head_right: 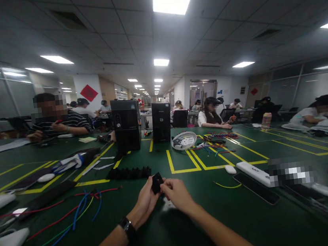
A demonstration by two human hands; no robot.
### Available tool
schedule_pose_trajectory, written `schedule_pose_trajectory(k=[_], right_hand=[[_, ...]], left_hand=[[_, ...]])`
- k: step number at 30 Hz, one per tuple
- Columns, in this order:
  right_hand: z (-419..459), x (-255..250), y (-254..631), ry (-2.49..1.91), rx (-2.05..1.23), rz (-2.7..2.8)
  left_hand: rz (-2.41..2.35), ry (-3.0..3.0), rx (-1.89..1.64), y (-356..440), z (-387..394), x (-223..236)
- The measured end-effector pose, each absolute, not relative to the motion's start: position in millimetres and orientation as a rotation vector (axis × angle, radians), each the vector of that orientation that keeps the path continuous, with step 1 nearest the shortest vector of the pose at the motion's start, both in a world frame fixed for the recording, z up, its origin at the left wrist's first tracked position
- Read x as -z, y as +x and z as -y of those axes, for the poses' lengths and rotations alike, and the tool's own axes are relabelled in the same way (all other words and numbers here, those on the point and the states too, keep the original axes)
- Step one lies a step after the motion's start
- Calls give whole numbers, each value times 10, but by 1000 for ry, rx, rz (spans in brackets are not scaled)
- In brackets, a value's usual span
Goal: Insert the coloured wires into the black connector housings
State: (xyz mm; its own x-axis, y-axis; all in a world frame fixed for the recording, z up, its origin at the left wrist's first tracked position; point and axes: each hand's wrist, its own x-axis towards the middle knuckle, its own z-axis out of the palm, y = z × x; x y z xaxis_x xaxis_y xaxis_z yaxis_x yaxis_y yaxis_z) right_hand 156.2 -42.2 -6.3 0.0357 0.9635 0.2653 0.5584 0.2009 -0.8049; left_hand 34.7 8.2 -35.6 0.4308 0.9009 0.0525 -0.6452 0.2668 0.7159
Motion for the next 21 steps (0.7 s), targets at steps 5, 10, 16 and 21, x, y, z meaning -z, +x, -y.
schedule_pose_trajectory(k=[5,10,16,21], right_hand=[[412,89,1561,-1429,-647,1619],[390,107,1567,-1382,-761,1560],[373,125,1558,-1372,-820,1512],[357,170,1570,-1355,-811,1529]], left_hand=[[-429,748,-1078,334,-30,290],[-430,775,-1097,338,-39,323],[-409,774,-1133,371,-91,401],[-439,818,-1110,375,-46,338]])
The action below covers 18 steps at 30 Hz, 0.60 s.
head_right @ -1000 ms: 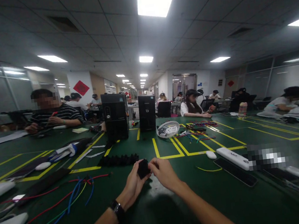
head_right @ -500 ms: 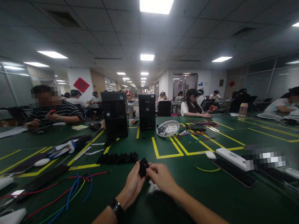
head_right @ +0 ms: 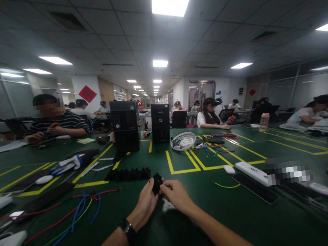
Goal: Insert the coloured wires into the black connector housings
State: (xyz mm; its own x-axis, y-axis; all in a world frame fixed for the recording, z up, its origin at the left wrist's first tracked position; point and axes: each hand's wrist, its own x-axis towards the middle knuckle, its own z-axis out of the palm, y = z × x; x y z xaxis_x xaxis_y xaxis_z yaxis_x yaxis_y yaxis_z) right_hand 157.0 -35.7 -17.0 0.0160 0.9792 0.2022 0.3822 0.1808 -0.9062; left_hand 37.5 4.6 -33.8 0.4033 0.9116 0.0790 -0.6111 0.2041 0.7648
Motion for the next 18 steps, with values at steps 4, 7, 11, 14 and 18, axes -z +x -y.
schedule_pose_trajectory(k=[4,7,11,14,18], right_hand=[[378,135,1572,-1328,-913,1510],[405,92,1580,-1328,-1041,1482],[435,60,1623,-1303,-1225,1429],[447,52,1674,-1276,-1366,1394],[441,63,1730,-1347,-1400,1412]], left_hand=[[-448,952,-1101,341,-55,362],[-484,1124,-1104,288,-74,384],[-545,1306,-1095,209,-56,325],[-525,1333,-1107,164,-33,255],[-464,1348,-1121,130,-14,205]])
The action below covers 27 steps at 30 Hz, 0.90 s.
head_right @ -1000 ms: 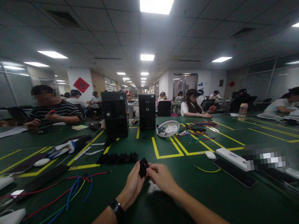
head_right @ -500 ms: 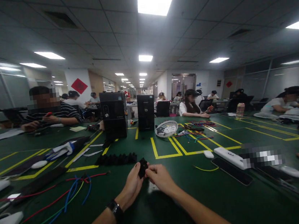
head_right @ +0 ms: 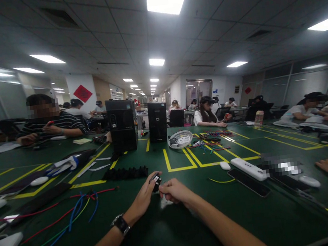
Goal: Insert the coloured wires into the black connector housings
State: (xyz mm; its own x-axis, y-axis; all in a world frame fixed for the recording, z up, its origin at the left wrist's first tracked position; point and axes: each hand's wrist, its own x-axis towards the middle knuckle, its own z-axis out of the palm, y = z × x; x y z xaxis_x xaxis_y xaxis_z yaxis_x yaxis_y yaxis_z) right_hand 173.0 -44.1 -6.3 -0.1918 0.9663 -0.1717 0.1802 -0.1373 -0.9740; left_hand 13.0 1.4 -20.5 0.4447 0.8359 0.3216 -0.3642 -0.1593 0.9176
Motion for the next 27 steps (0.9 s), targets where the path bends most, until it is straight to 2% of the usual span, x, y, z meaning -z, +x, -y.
schedule_pose_trajectory(k=[7,27], right_hand=[[400,123,1734,-1379,-1349,1370],[514,-51,1815,-1220,-1614,1355]], left_hand=[[-523,1321,-1129,194,27,282],[-480,1436,-1024,94,32,212]])
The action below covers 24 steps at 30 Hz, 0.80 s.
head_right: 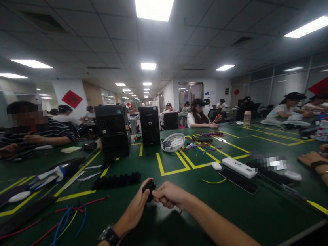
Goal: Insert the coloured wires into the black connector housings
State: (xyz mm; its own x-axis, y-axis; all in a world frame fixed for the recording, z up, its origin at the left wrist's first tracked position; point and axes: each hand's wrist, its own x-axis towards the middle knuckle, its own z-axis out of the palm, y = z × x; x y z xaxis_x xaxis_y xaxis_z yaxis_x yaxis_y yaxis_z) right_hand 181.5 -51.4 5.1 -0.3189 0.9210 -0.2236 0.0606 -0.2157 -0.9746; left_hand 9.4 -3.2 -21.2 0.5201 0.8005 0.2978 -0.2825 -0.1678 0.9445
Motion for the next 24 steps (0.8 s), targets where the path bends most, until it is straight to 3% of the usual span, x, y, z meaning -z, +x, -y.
schedule_pose_trajectory(k=[14,21,24], right_hand=[[486,17,1709,-1109,-1541,1386],[504,-6,1646,-1197,-1341,1545],[521,17,1566,-1310,-1037,1715]], left_hand=[[-532,1428,-1116,168,33,226],[-617,1271,-1158,167,-57,194],[-680,1266,-1212,131,-83,204]])
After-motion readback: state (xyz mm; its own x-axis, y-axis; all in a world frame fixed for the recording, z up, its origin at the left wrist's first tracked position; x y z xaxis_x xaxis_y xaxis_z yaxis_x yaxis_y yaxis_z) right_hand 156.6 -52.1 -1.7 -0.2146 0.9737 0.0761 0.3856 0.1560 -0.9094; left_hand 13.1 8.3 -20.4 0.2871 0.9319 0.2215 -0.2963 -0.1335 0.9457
